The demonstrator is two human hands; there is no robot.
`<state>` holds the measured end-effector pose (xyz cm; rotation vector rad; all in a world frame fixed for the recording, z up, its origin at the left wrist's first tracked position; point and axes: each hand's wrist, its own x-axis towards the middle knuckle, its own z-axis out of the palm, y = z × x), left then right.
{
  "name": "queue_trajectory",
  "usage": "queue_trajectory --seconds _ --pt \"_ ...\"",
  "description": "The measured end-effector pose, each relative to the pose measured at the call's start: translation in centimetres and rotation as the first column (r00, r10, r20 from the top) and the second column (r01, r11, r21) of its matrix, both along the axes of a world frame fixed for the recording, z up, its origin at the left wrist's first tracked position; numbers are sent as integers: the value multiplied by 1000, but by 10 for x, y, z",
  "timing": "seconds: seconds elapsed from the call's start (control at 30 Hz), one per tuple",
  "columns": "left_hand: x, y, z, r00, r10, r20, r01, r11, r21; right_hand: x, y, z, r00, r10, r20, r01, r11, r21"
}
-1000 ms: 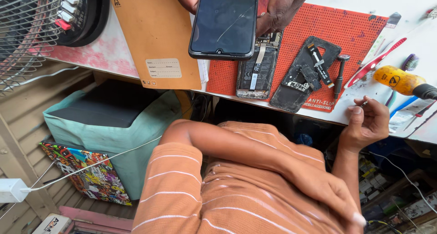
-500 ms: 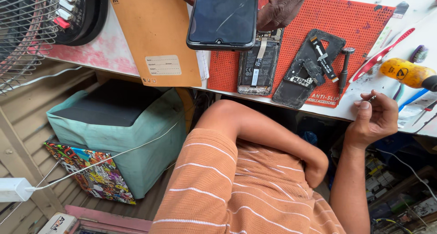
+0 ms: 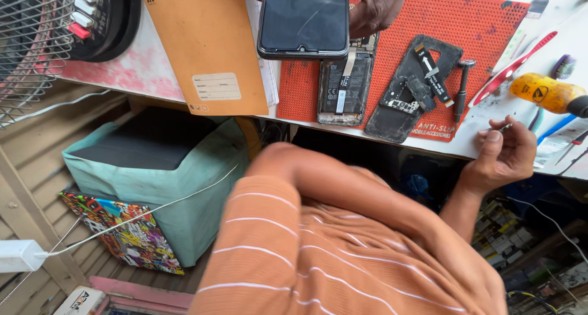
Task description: The person cleans a small circuit board with a brush and paste, then uses a soldering iron to apply solder to specific points on the board. They also handle a small red component and use scissors to cut a piece of wire.
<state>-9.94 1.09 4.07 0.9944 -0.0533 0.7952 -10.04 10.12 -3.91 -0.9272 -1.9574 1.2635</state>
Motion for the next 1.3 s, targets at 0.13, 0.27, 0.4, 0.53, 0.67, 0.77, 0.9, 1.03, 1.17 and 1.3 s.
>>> queue_trajectory --seconds 0.13,0.27,0.4,0.53,0.67,0.77,0.9,1.03,1.17,1.3 --pt "-71 -49 -65 970 203 -138 -220 968 -124 -18 -6 10 998 -31 52 29 999 40" --pt "-143 -126 -100 449 552 -703 -630 753 189 -37 -10 25 998 -50 38 50 999 6" --pt "-167 -192 -83 201 -143 -969 -737 630 -246 -49 -13 36 997 -46 55 45 999 23" --pt "-157 -242 -68 285 -214 -934 -912 240 -333 -55 -13 40 998 -32 47 31 999 37" --pt "-153 -294 -69 526 -74 -847 -845 66 -530 -53 -12 37 998 -29 56 24 997 76" --pt "-153 -323 -65 920 -18 -392 -392 12 -920 -46 -11 34 996 -46 70 43 998 48" --pt "-122 -348 -51 990 -35 -138 -132 133 -982 -38 -8 28 998 -17 58 15 999 38" --pt "-74 -356 -39 986 52 -160 -166 130 -977 -31 -6 23 996 -25 82 22 999 44" --pt "-40 -344 -46 957 135 -255 -271 111 -956 -28 -6 20 994 -45 97 41 998 43" --pt "-24 -328 -59 922 173 -348 -368 107 -924 -28 -5 19 996 -24 83 20 998 52"
